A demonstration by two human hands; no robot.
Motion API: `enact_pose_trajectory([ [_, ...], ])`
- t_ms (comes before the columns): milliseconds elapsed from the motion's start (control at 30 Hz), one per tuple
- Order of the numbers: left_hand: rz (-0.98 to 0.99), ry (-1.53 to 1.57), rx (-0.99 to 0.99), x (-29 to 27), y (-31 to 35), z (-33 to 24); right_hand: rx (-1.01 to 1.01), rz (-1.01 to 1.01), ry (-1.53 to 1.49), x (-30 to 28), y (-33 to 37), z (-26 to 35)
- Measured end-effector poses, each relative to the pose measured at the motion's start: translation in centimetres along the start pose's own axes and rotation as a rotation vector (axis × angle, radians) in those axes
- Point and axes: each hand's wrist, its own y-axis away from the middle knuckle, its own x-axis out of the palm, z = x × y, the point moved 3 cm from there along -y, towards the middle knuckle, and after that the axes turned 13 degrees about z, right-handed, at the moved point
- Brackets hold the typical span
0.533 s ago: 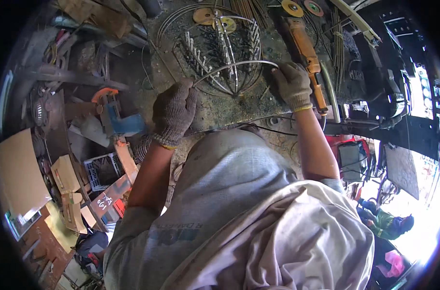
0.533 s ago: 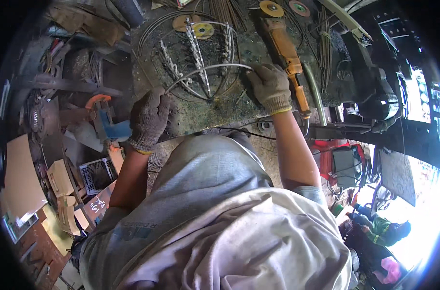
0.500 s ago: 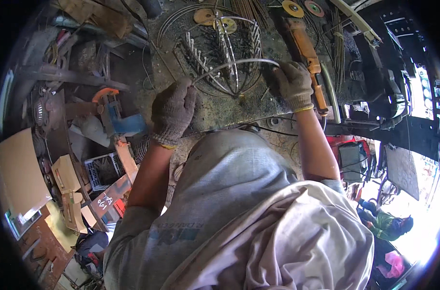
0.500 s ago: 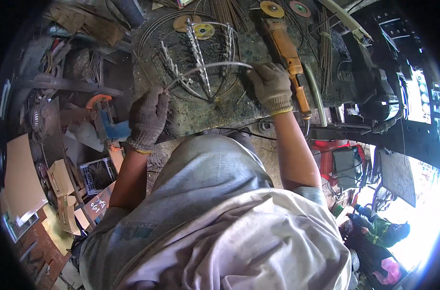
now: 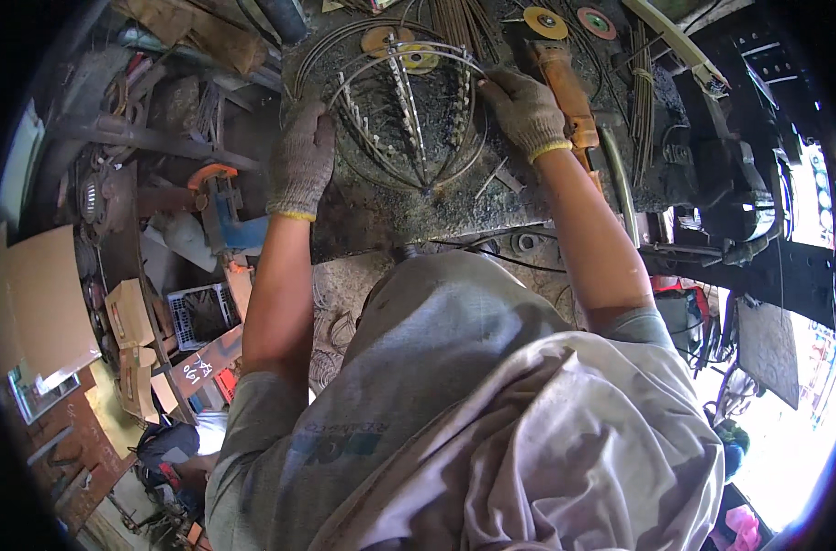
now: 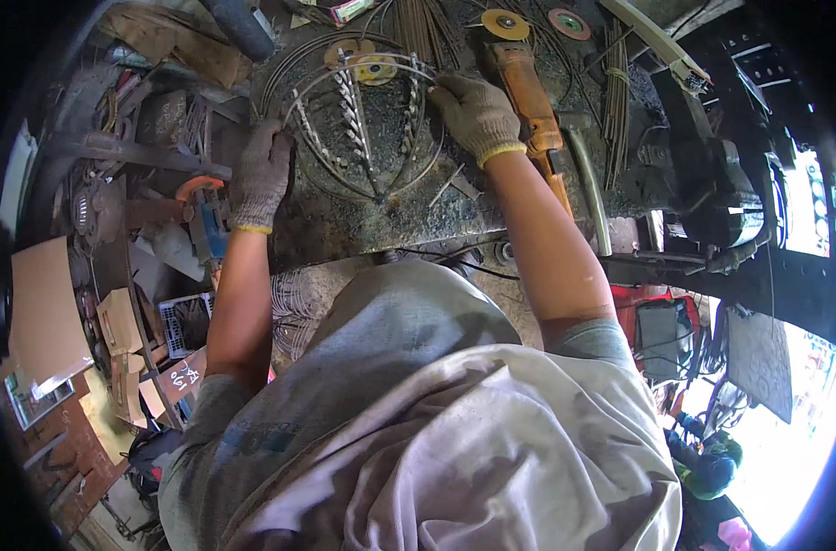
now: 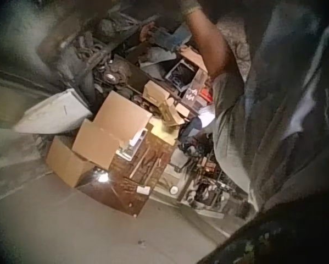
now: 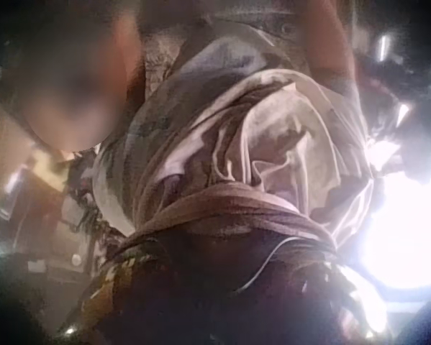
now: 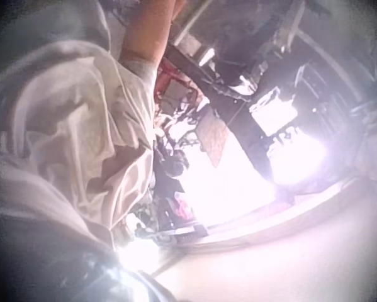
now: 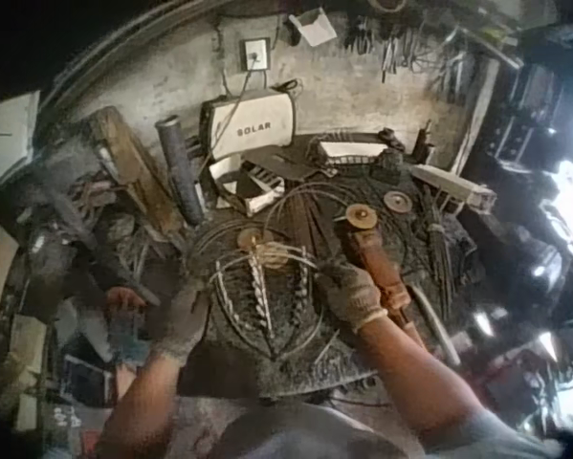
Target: The person fits curved metal rods into a decorative metal frame, aligns them by hand, and welds the joints together using a welding torch.
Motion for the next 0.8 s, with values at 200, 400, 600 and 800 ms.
enact_pose_trajectory([
  [200,-0.117,-0.016,0.021,1.2,-0.5,1.4,0.053,0.017,-0.017,-0.1,0.2,0.9],
  [400,-0.012,-0.043,-0.063,1.4,-1.1,1.3,0.122,0.038,0.033,0.0,-0.4,0.8],
  [600,-0.004,-0.025,-0.062,1.9,-1.2,2.5,0.104,0.124,0.102,0.5,0.1,0.5],
  [800,-0.072,0.012,-0.026,2.5,-0.8,3.3,0.082,0.078,0.111,1.1,0.4,-0.8],
])
